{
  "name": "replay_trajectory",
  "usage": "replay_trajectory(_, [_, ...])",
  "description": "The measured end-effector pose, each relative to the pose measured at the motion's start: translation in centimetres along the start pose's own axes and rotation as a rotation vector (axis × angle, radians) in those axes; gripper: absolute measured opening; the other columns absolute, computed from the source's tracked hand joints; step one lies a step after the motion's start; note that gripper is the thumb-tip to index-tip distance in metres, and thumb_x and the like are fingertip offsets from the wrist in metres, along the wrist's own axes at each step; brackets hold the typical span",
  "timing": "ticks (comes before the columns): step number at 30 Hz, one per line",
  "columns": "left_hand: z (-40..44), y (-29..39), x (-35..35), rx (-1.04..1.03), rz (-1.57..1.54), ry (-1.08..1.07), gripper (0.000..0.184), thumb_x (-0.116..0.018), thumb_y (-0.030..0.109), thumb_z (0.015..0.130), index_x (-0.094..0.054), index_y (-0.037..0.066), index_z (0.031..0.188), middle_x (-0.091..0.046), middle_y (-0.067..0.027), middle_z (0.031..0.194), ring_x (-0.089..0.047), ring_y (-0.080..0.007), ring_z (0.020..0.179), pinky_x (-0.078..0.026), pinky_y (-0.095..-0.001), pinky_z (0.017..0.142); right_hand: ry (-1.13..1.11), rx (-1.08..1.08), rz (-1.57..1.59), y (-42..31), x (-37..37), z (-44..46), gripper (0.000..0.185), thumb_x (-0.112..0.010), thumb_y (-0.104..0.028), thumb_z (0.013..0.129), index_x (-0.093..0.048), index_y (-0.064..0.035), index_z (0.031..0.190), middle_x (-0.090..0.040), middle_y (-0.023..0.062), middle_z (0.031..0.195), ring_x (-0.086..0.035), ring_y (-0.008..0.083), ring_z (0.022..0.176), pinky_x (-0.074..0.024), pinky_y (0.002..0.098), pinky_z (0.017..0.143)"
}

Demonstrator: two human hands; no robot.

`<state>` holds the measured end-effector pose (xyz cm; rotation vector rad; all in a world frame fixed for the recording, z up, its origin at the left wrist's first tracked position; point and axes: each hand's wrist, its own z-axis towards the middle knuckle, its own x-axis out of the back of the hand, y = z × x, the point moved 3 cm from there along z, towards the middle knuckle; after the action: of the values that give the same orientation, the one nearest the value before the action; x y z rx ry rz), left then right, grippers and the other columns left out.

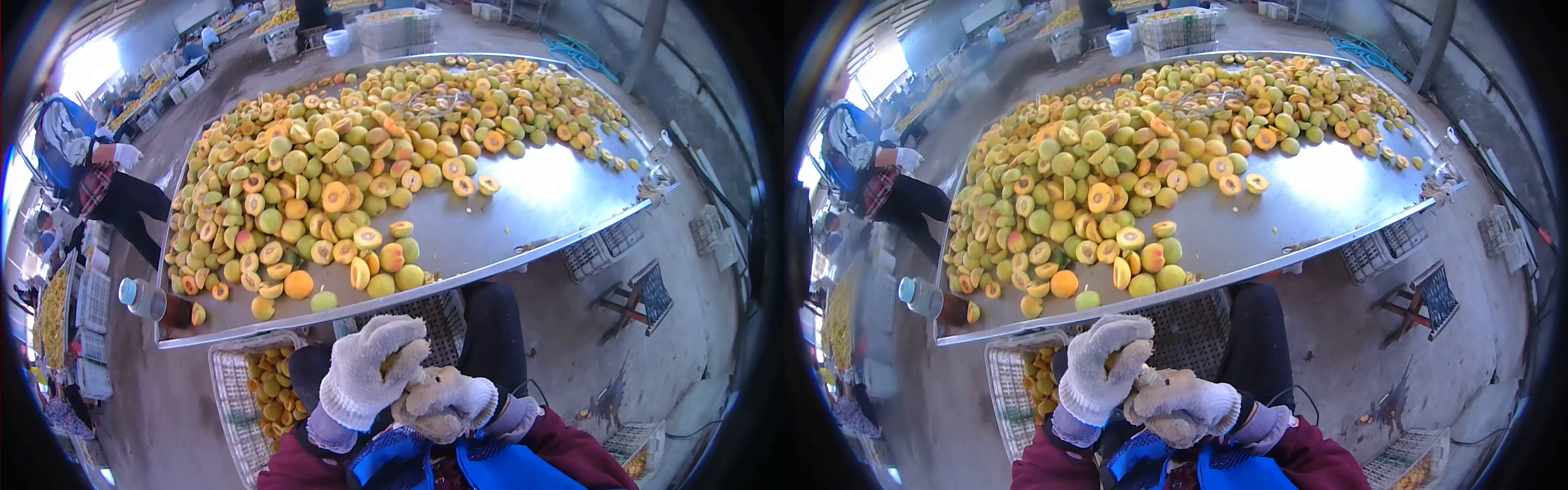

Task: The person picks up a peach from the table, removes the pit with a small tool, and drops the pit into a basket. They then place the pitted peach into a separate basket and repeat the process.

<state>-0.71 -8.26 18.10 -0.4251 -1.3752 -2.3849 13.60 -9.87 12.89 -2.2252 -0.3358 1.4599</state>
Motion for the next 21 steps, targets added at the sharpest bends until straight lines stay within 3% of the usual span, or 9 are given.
replay_trajectory(2, [-0.3,0.3,-0.3,-0.085,-0.006,0.043,0.021,-0.072,0.011,0.080,-0.066,0.007,0.100,-0.068,-0.0134,0.096,-0.069,-0.0298,0.079,-0.056,-0.0352,0.065,-0.010,0.006,0.019,0.3,0.2,-0.3,0.024,-0.066,-0.021,0.087,-0.058,-0.0005,0.097,-0.061,0.0052,0.079,-0.054,0.0084,0.055,-0.0429,0.0207,0.048])
replay_trajectory(4, [0.1,0.4,-0.6,0.026,0.029,0.006,0.022,-0.072,0.012,0.081,-0.066,0.005,0.101,-0.068,-0.0130,0.097,-0.069,-0.0285,0.079,-0.056,-0.0338,0.066,-0.104,0.030,0.116,0.0,0.0,-0.4,0.026,-0.065,-0.022,0.087,-0.057,0.0005,0.096,-0.060,0.0048,0.076,-0.053,0.0085,0.053,-0.0423,0.0206,0.047])
replay_trajectory(5, [0.2,0.2,-0.8,0.316,-0.073,-0.106,0.024,-0.070,0.013,0.083,-0.065,0.004,0.104,-0.068,-0.0132,0.098,-0.069,-0.0282,0.080,-0.055,-0.0325,0.069,-0.098,0.035,0.111,0.2,0.1,-0.5,0.026,-0.065,-0.022,0.087,-0.057,0.0005,0.096,-0.060,0.0048,0.076,-0.053,0.0085,0.053,-0.0423,0.0206,0.047])
replay_trajectory(8, [-0.1,-1.2,-1.6,0.480,-0.267,-0.137,0.019,-0.066,0.007,0.087,-0.064,-0.001,0.105,-0.068,-0.0120,0.091,-0.066,-0.0163,0.077,-0.054,-0.0278,0.071,-0.094,0.038,0.184,0.7,0.8,-0.4,0.028,-0.065,-0.024,0.087,-0.057,0.0009,0.096,-0.059,0.0041,0.072,-0.052,0.0084,0.052,-0.0413,0.0201,0.046])
replay_trajectory(9, [0.2,-0.5,-1.6,0.257,-0.093,-0.088,0.022,-0.066,0.008,0.087,-0.064,0.001,0.108,-0.069,-0.0116,0.092,-0.066,-0.0161,0.077,-0.055,-0.0283,0.071,-0.117,0.018,0.173,0.8,1.1,-0.3,0.027,-0.065,-0.024,0.087,-0.057,0.0007,0.095,-0.058,0.0037,0.070,-0.052,0.0083,0.052,-0.0410,0.0204,0.046])
replay_trajectory(13, [-0.1,0.0,-1.6,-0.019,0.012,-0.013,0.023,-0.065,0.010,0.089,-0.063,0.002,0.111,-0.069,-0.0105,0.093,-0.066,-0.0154,0.077,-0.055,-0.0287,0.071,0.021,0.084,0.045,0.8,0.8,-0.3,0.024,-0.064,-0.024,0.087,-0.059,-0.0007,0.092,-0.056,0.0019,0.066,-0.052,0.0077,0.052,-0.0401,0.0212,0.046])
replay_trajectory(15, [0.2,-0.4,-1.7,0.365,-0.002,-0.134,0.023,-0.067,0.018,0.089,-0.065,0.004,0.107,-0.068,-0.0136,0.097,-0.069,-0.0234,0.080,-0.055,-0.0331,0.070,0.083,0.022,0.012,0.4,0.6,-0.3,0.023,-0.064,-0.024,0.087,-0.060,-0.0016,0.091,-0.056,0.0016,0.067,-0.052,0.0076,0.053,-0.0400,0.0211,0.047])
replay_trajectory(18, [-0.5,-2.3,-2.3,0.641,-0.179,-0.199,0.023,-0.064,0.018,0.091,-0.064,0.005,0.110,-0.068,-0.0146,0.095,-0.068,-0.0167,0.077,-0.054,-0.0314,0.068,0.219,-0.015,-0.112,0.2,0.6,-0.1,0.021,-0.063,-0.024,0.087,-0.061,-0.0033,0.092,-0.055,0.0016,0.065,-0.050,0.0083,0.050,-0.0381,0.0204,0.045])
replay_trajectory(21, [-1.0,-2.3,-2.3,0.605,-0.400,-0.172,0.023,-0.060,0.018,0.094,-0.064,0.003,0.111,-0.069,-0.0098,0.092,-0.065,-0.0105,0.076,-0.053,-0.0273,0.068,-0.002,-0.106,0.164,1.1,0.6,-0.3,0.023,-0.061,-0.023,0.088,-0.059,-0.0002,0.094,-0.053,0.0017,0.059,-0.048,0.0095,0.044,-0.0372,0.0215,0.041])
